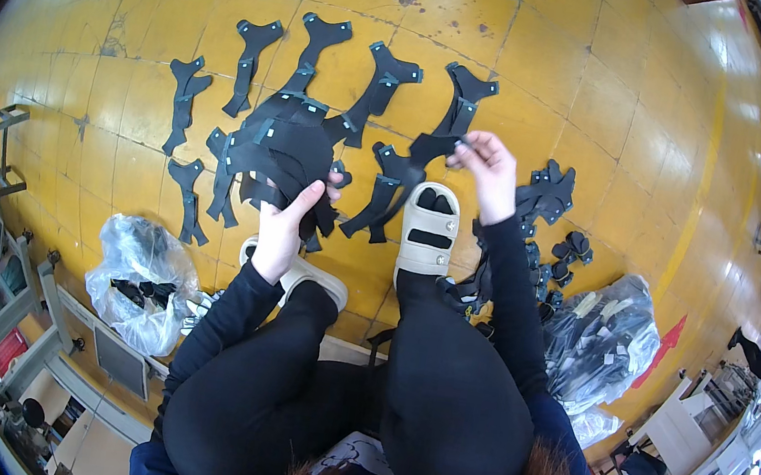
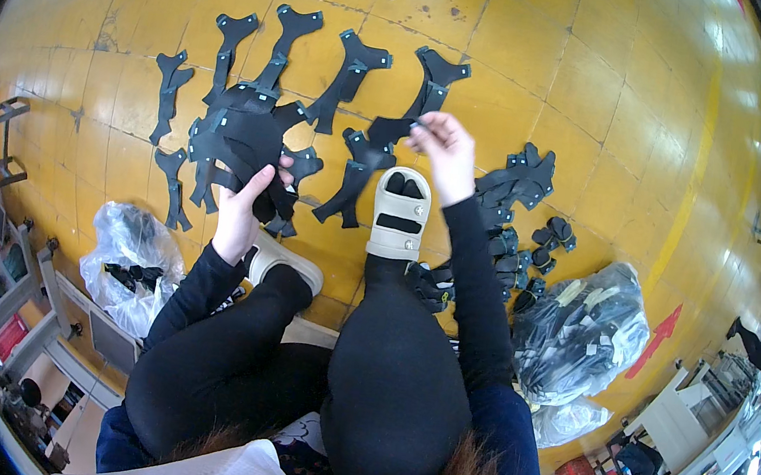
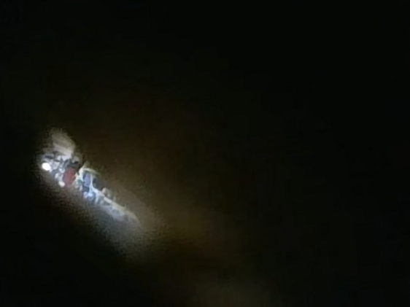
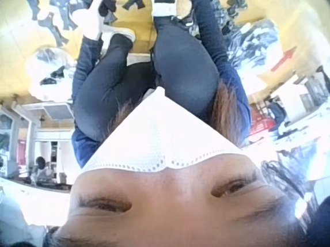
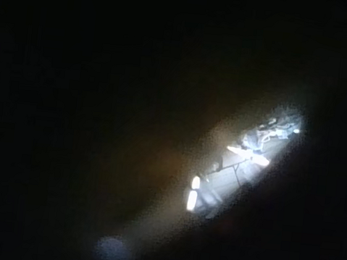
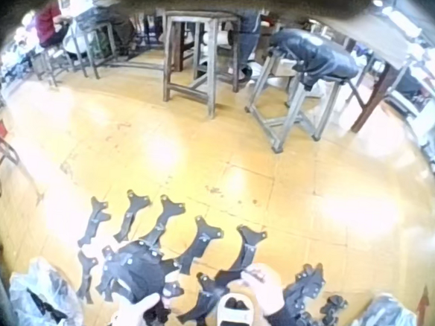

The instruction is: The person sits on the floor and sorts small black plastic parts by picking them up, inspecting them, and arranging them into neat rows. The person handles the parts by hand, repeatedly picking up individual pieces and placing them in organized lines on the yellow floor.

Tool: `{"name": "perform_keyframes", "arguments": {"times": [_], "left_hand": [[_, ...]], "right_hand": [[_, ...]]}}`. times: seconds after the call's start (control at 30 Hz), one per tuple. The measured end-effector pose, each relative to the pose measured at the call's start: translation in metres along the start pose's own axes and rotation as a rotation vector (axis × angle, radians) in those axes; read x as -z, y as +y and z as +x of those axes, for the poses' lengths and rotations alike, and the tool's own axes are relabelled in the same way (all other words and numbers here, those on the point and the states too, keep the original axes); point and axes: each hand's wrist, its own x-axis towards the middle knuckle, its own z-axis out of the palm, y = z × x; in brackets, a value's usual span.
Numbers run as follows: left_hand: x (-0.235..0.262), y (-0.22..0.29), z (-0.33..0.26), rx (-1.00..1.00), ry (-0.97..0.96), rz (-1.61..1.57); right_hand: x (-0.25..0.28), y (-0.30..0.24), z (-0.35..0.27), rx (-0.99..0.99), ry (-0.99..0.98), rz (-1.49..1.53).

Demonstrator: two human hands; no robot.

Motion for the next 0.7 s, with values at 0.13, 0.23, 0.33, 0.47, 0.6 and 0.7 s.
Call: {"name": "perform_keyframes", "arguments": {"times": [0.13,0.23,0.33,0.47,0.6,0.7], "left_hand": [[-0.007,0.006,0.001,0.103,-0.123,-0.156],[-0.007,0.004,-0.002,0.139,-0.148,-0.164],[-0.007,0.006,-0.003,0.121,-0.142,-0.126],[-0.008,0.005,-0.002,0.106,-0.128,-0.071],[-0.004,-0.006,0.003,0.104,-0.131,-0.064],[-0.001,0.000,0.000,0.147,-0.117,-0.042]], "right_hand": [[0.076,0.042,0.059,-0.061,0.096,-0.193],[0.103,0.053,0.087,-0.133,0.132,-0.294],[0.110,0.056,0.104,-0.141,0.190,-0.265],[0.120,0.059,0.118,-0.132,0.204,-0.240],[0.113,0.059,0.122,0.227,0.370,-0.894],[0.066,0.034,0.105,0.175,0.244,-0.693]]}}
